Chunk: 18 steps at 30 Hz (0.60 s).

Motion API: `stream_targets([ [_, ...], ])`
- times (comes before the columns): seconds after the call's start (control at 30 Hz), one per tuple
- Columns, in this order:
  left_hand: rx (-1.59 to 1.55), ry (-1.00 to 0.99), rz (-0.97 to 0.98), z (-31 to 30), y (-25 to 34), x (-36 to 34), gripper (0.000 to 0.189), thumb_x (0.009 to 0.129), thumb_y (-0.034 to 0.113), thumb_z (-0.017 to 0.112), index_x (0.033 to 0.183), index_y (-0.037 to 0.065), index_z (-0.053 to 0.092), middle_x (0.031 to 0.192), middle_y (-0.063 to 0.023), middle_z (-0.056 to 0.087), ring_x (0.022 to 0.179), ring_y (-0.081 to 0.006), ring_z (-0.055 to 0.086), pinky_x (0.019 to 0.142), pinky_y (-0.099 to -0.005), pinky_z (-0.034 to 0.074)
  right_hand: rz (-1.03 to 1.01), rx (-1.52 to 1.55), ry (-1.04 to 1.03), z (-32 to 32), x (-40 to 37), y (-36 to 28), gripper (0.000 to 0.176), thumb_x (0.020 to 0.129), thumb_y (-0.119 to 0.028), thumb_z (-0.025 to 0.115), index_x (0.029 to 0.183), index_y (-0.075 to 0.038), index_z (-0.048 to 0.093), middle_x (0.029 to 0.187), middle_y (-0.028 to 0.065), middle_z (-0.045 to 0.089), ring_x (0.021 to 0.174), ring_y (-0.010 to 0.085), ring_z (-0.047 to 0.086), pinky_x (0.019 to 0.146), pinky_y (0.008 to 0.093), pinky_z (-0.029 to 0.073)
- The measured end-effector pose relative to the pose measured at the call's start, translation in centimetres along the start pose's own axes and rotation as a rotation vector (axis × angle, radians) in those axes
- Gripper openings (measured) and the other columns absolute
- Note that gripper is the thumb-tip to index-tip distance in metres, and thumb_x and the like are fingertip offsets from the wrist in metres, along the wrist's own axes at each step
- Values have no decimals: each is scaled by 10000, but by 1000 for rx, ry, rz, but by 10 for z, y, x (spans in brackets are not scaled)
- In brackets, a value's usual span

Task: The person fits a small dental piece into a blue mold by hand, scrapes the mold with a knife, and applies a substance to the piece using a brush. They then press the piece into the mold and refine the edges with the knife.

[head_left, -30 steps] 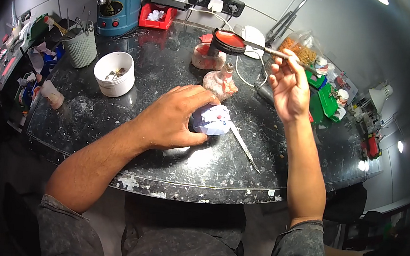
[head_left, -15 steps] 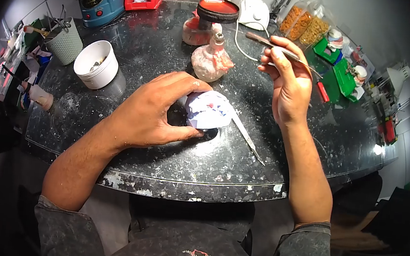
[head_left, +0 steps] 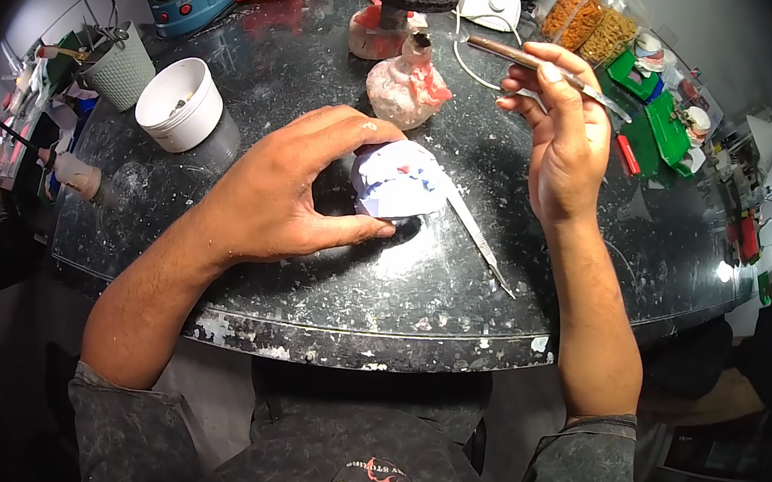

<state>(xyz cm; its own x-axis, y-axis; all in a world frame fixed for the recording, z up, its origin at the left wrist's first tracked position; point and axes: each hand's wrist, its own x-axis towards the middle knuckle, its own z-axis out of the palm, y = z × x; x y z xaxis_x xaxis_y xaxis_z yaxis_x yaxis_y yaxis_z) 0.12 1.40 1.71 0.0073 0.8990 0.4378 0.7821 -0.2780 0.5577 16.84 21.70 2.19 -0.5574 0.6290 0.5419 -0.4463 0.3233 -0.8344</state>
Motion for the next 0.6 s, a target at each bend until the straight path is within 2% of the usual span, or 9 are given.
stream_targets([
  [0.07, 13, 5, 20, 1, -3, 0, 656, 646, 146, 891, 1229, 25, 615, 1172, -126, 643, 1112, -260, 619, 973, -370, 484, -38, 36, -17, 0, 0, 0, 238, 1018, -187, 554, 1169, -13, 614, 1028, 102, 673, 942, 158, 661, 783, 296, 561],
  [0.6, 21, 31, 1, 1, 0, 0, 625, 641, 120, 878, 1203, 21, 623, 1143, -116, 636, 1086, -240, 626, 962, -347, 486, -71, 5, 5, 0, 2, -2, 242, 1009, -178, 573, 1175, -11, 624, 1048, 113, 685, 947, 164, 669, 760, 295, 570],
])
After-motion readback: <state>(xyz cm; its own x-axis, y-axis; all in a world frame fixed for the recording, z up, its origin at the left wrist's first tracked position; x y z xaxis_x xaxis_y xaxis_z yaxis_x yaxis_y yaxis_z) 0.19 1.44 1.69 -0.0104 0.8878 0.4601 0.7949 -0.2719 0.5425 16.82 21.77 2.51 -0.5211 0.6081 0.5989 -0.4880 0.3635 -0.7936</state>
